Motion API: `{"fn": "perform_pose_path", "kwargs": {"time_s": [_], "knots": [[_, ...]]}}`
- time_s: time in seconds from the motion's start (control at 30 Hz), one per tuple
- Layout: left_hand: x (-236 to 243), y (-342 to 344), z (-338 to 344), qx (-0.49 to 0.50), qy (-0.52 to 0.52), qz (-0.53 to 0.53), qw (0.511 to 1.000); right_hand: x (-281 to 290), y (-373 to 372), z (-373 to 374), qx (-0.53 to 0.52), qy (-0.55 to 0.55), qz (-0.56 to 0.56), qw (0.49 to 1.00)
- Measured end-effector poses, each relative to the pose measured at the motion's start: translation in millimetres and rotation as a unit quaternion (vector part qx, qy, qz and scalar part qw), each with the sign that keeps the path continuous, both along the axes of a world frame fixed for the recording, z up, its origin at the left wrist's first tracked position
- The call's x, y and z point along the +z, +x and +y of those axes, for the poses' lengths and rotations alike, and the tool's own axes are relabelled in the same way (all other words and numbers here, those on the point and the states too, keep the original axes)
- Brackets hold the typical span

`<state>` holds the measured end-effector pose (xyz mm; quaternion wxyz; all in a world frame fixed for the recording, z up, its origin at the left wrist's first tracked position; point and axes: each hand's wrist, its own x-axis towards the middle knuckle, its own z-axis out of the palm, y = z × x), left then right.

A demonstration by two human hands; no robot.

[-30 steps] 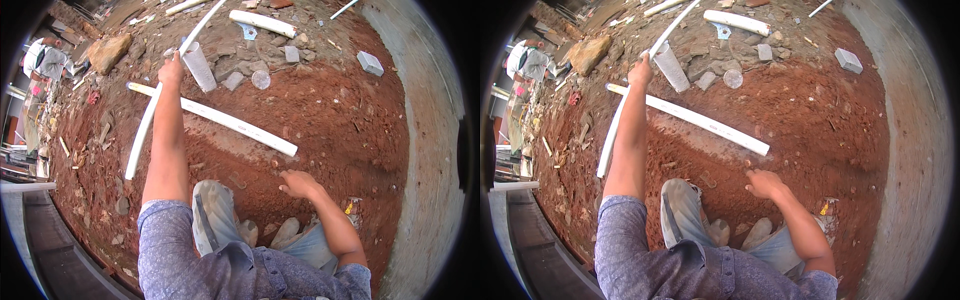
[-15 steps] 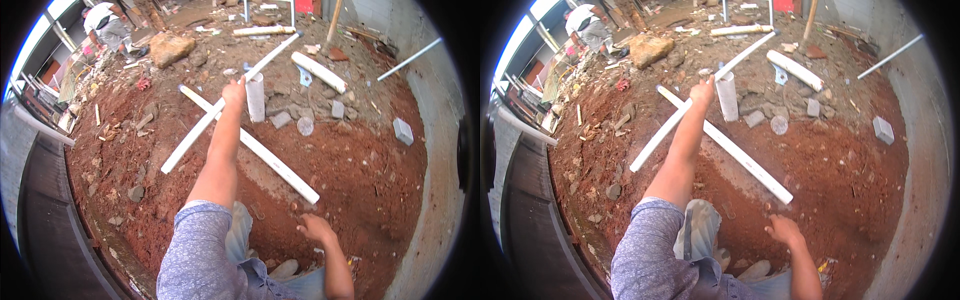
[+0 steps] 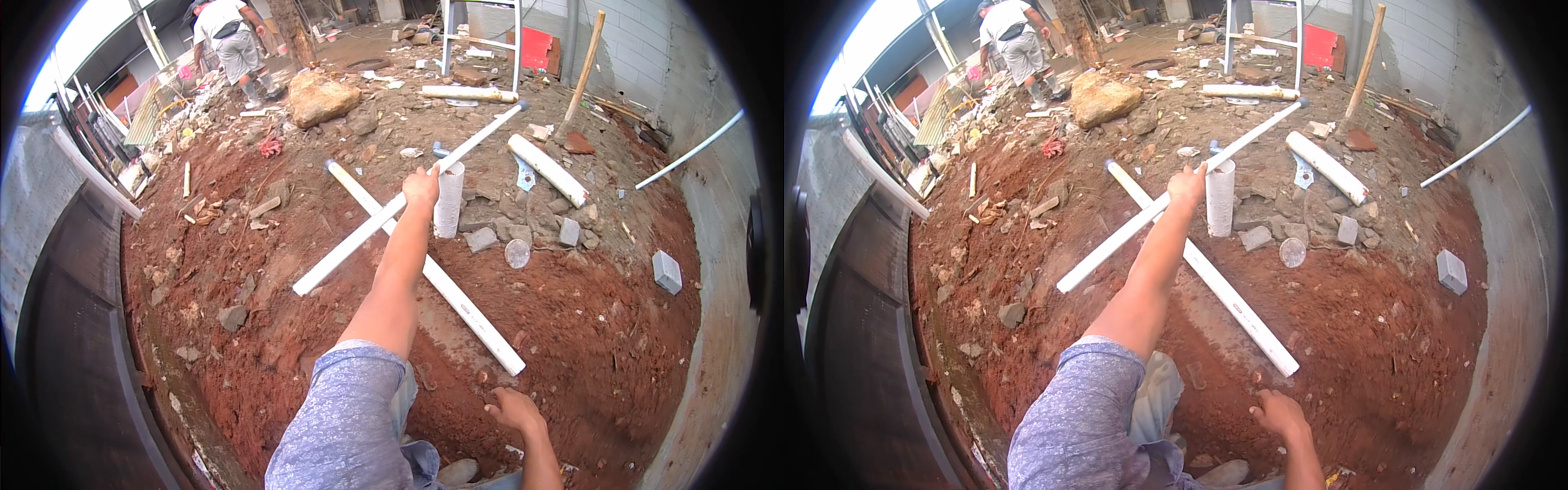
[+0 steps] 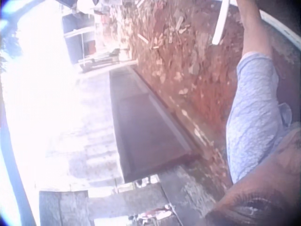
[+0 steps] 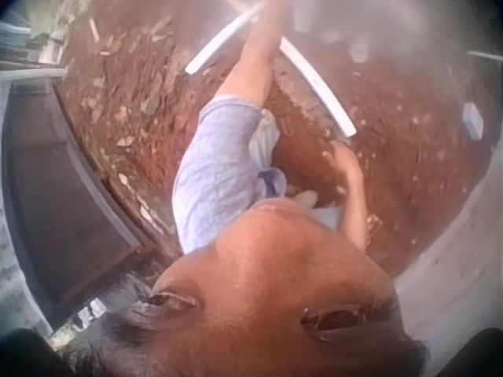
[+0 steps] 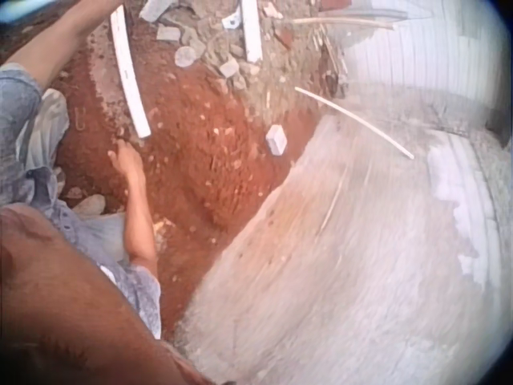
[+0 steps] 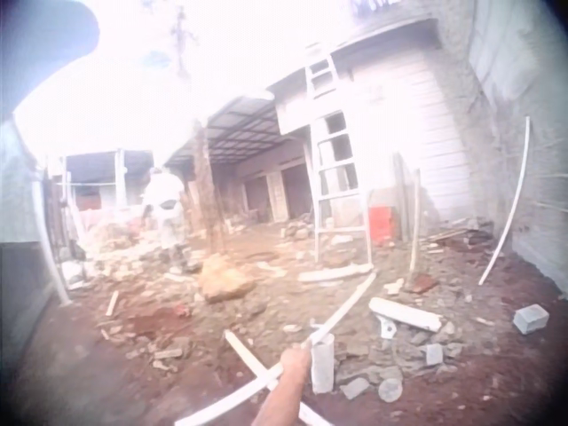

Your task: The person handles a red bucket and a trowel, then moves to an outdoor area where they pick up and position white PVC pipes on the ground. They align the pipes with another worker and place them into a trench.

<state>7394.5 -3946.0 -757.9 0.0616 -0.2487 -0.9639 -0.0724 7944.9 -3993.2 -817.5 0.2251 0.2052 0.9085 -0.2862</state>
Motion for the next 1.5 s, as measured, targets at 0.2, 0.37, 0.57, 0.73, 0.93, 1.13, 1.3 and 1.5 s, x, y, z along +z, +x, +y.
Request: {"fn": "perform_pose_path", "kwargs": {"time_s": [0.2, 0.37, 0.57, 0.73, 0.93, 1.13, 1.3, 1.5], "knots": [[6.1, 13.6, -3.6, -0.024, -0.011, 0.026, 0.999, 0.3, -0.4, -0.2, 0.000, -0.005, -0.002, 1.000], [13.1, 20.8, -8.3, -0.041, -0.023, 0.038, 0.998, -5.0, 0.1, 1.5, 0.006, 0.005, -0.003, 1.000], [20.5, 21.4, -8.7, -0.037, -0.032, 0.030, 0.998, -4.6, -1.4, 0.1, 0.002, 0.000, 0.018, 1.000], [16.2, 22.9, -10.0, -0.033, -0.033, 0.041, 0.998, 0.2, -1.6, -2.9, -0.002, -0.001, 0.017, 1.000], [7.7, 14.2, -9.4, -0.029, -0.019, 0.048, 0.998, -0.7, -1.9, -3.7, -0.002, -0.001, 0.019, 1.000], [8.8, 12.0, -4.6, -0.029, -0.060, 0.035, 0.997, -7.9, 0.1, -0.4, -0.005, -0.004, 0.026, 1.000], [12.5, 20.2, -7.7, -0.041, -0.030, 0.037, 0.998, -5.2, -0.2, -1.1, -0.005, 0.002, 0.019, 1.000], [14.9, 20.3, -10.2, -0.028, -0.034, 0.040, 0.998, -15.5, 0.9, 0.6, 0.008, -0.011, 0.036, 0.999]]}}
